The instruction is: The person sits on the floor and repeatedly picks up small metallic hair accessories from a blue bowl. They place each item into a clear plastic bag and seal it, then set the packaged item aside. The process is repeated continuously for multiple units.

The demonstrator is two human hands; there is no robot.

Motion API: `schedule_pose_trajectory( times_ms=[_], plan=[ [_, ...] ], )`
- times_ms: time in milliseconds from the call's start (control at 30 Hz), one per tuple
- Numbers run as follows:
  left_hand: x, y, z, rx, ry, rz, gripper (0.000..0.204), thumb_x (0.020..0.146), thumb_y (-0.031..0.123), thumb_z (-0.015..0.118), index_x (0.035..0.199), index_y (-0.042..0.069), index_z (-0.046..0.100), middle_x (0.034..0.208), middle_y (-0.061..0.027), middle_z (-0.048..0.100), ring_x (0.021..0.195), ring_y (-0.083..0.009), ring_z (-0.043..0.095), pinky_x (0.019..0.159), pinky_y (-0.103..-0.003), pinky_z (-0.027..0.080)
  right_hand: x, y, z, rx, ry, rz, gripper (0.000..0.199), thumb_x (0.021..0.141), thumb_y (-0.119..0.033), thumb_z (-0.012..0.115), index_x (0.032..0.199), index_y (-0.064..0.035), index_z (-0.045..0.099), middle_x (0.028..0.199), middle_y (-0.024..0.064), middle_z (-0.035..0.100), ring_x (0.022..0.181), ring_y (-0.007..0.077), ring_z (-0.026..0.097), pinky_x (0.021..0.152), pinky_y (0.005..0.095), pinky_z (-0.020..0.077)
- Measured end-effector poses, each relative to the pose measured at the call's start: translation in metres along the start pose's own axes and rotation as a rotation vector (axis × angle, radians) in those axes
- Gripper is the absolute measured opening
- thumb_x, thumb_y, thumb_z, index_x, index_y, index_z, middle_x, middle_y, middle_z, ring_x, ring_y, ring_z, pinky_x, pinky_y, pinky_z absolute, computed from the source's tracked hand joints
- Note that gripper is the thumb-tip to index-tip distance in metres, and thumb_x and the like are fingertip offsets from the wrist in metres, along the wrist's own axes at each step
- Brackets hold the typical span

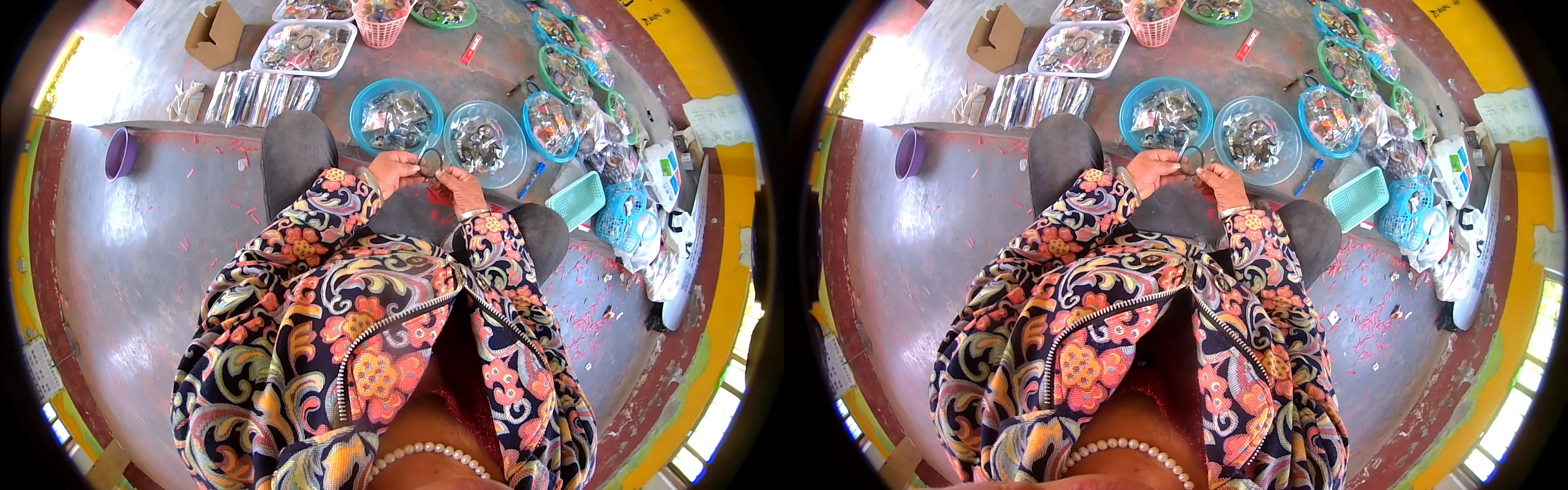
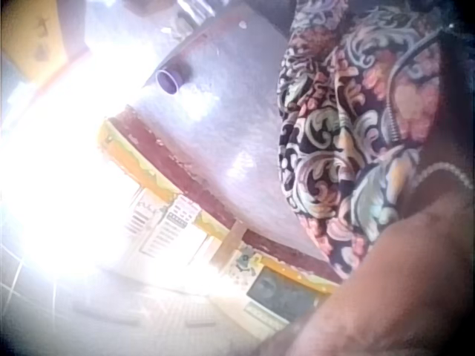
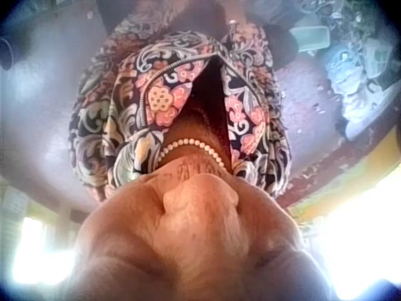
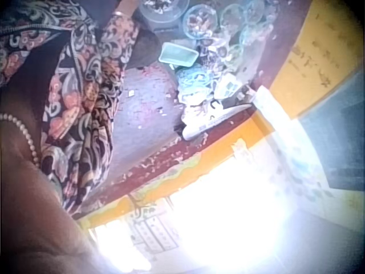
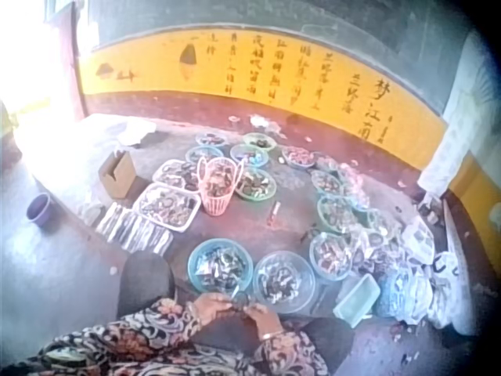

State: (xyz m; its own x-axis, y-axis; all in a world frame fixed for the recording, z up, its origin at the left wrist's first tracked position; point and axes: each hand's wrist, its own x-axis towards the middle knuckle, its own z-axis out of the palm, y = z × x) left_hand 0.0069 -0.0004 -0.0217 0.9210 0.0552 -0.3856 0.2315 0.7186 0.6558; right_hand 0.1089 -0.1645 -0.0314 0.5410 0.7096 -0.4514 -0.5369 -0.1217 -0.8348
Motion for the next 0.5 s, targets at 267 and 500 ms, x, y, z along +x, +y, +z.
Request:
schedule_pose_trajectory(
  times_ms=[267,500],
  plan=[
    [0.0009,-0.0022,-0.0036,0.012,-0.014,0.031,0.021,0.077,-0.001,0.049,0.098,-0.004,0.053,0.093,-0.0106,0.058,0.086,-0.0194,0.058,0.076,-0.029,0.047,-0.0006,-0.0017,-0.0013,0.008,0.000,0.039,0.011,0.077,-0.011,0.060,0.079,-0.0015,0.056,0.067,0.0041,0.058,0.057,0.0100,0.054,0.053,0.0205,0.0431],
    [-0.0015,-0.0005,0.0044,0.104,0.146,0.035,0.011,0.078,0.004,0.052,0.088,-0.002,0.053,0.082,-0.0068,0.058,0.076,-0.0178,0.059,0.069,-0.028,0.050,-0.0046,-0.0066,0.0053,-0.002,0.010,0.029,0.013,0.076,-0.012,0.061,0.082,-0.0017,0.058,0.067,0.0041,0.059,0.057,0.0102,0.055,0.052,0.0208,0.0436]
  ],
)
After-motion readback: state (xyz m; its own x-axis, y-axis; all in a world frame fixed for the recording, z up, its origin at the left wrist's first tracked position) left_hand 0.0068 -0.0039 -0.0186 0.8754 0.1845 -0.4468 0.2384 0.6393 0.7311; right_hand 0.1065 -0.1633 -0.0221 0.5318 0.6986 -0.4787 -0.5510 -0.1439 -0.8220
